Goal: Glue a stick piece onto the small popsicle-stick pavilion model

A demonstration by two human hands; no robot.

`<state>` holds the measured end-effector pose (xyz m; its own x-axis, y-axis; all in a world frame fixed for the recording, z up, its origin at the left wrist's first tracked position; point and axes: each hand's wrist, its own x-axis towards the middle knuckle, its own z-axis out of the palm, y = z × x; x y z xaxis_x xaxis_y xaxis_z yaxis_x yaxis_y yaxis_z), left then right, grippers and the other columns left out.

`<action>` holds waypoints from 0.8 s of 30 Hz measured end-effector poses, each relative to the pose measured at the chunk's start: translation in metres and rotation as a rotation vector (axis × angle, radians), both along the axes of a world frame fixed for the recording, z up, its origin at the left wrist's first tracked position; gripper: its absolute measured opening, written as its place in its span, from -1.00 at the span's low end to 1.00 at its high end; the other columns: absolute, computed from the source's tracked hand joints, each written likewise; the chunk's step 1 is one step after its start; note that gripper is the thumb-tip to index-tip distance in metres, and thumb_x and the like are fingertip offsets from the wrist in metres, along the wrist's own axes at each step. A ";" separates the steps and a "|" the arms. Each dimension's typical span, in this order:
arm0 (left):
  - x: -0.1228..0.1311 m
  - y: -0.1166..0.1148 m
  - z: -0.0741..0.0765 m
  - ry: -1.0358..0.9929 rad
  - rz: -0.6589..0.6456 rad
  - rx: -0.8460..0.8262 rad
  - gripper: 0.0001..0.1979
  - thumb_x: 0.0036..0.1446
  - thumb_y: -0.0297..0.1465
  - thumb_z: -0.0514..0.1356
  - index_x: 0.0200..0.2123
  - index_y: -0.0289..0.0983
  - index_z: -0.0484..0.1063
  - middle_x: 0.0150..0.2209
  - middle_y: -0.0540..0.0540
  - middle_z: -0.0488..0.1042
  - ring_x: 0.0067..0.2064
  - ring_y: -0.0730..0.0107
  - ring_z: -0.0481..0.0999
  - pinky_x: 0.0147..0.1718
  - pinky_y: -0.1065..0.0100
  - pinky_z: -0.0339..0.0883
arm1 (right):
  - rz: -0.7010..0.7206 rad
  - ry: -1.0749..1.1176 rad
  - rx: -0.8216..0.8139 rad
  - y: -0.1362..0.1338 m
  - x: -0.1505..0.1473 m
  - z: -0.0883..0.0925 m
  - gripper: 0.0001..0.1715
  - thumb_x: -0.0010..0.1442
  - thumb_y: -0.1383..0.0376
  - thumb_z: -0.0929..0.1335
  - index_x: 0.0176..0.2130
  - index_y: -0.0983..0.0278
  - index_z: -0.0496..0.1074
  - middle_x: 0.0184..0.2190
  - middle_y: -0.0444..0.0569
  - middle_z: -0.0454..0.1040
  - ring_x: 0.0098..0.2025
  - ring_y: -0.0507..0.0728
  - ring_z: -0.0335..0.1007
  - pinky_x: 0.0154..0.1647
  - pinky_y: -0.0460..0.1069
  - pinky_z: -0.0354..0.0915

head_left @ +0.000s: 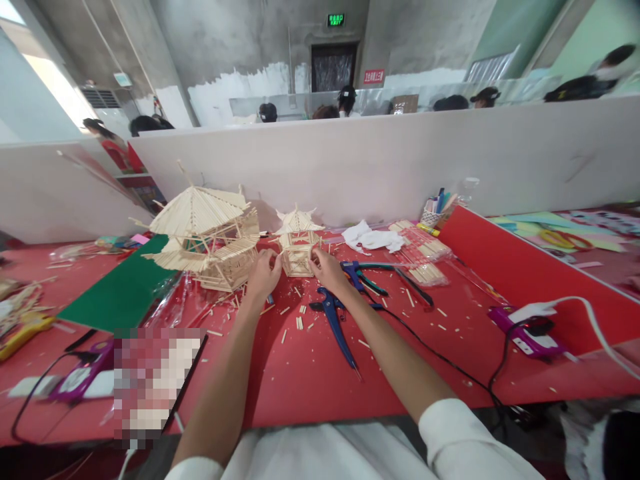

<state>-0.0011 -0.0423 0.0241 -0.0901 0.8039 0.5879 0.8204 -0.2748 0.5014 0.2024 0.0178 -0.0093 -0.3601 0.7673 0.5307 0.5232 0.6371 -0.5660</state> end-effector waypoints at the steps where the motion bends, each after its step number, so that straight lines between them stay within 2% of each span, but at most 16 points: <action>1: 0.000 0.000 0.000 -0.004 0.001 -0.001 -0.81 0.28 -0.29 0.05 -0.39 -0.20 0.29 -0.32 -0.09 0.39 -0.25 0.27 0.41 -0.16 0.26 0.28 | 0.002 0.002 0.001 0.000 0.000 0.000 -0.92 0.27 0.35 0.28 -0.18 0.24 0.33 -0.29 -0.06 0.51 -0.23 0.10 0.46 -0.18 -0.06 0.26; 13: -0.002 0.004 -0.003 -0.007 -0.008 0.028 -0.81 0.28 -0.28 0.04 -0.38 -0.18 0.30 -0.33 -0.08 0.39 -0.25 0.26 0.42 -0.18 0.26 0.27 | 0.005 0.019 -0.006 0.002 0.000 -0.002 -0.89 0.26 0.34 0.29 -0.15 0.23 0.34 -0.29 -0.04 0.52 -0.25 0.11 0.47 -0.22 -0.06 0.27; 24: 0.000 0.003 0.001 -0.003 -0.012 -0.009 -0.80 0.26 -0.30 0.02 -0.42 -0.19 0.27 -0.34 -0.09 0.37 -0.24 0.24 0.39 -0.15 0.24 0.26 | 0.014 0.036 0.000 0.002 0.000 -0.002 -0.89 0.26 0.33 0.28 -0.16 0.23 0.34 -0.29 -0.04 0.52 -0.25 0.11 0.47 -0.21 -0.05 0.28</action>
